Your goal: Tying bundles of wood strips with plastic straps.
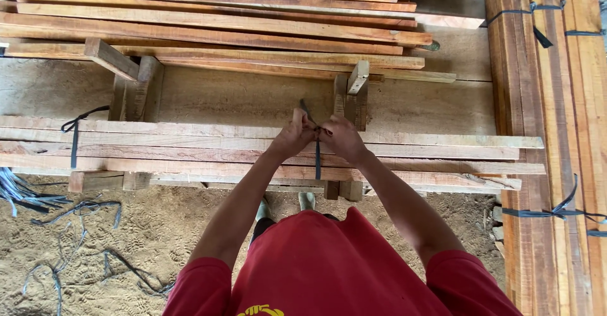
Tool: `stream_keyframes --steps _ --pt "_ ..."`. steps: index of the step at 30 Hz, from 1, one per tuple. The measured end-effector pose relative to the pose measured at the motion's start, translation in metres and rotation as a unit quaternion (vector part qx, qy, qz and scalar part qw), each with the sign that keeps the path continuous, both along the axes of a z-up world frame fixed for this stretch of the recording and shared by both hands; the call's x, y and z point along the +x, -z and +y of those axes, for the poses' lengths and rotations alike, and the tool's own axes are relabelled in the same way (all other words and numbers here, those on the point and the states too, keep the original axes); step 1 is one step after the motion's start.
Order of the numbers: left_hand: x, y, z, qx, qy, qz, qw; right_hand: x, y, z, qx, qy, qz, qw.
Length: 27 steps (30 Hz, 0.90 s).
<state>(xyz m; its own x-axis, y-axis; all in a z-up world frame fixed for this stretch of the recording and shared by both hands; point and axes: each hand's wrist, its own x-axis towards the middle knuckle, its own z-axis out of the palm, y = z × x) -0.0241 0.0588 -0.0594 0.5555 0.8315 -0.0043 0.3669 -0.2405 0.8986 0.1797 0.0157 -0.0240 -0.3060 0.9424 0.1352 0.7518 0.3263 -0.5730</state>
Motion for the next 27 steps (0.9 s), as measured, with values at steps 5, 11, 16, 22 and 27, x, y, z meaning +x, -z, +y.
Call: stream_keyframes --steps 5,11,16,22,27 --pt "0.01 -0.01 -0.009 0.019 -0.054 0.05 0.997 -0.006 -0.041 -0.005 -0.012 0.002 0.052 0.999" --pt "0.028 0.006 -0.024 0.033 -0.139 0.118 0.983 -0.002 -0.019 -0.001 -0.04 0.03 0.128 0.99" --pt "0.029 -0.002 -0.024 0.056 -0.183 0.135 0.972 -0.005 -0.035 -0.001 -0.061 0.043 0.189 0.979" --pt "0.026 0.008 -0.021 0.06 -0.165 0.06 0.983 0.007 -0.009 0.018 -0.2 0.069 0.235 0.949" --pt "0.027 0.007 -0.017 0.044 -0.158 0.049 0.985 0.02 0.039 0.052 -0.345 0.11 0.247 0.899"
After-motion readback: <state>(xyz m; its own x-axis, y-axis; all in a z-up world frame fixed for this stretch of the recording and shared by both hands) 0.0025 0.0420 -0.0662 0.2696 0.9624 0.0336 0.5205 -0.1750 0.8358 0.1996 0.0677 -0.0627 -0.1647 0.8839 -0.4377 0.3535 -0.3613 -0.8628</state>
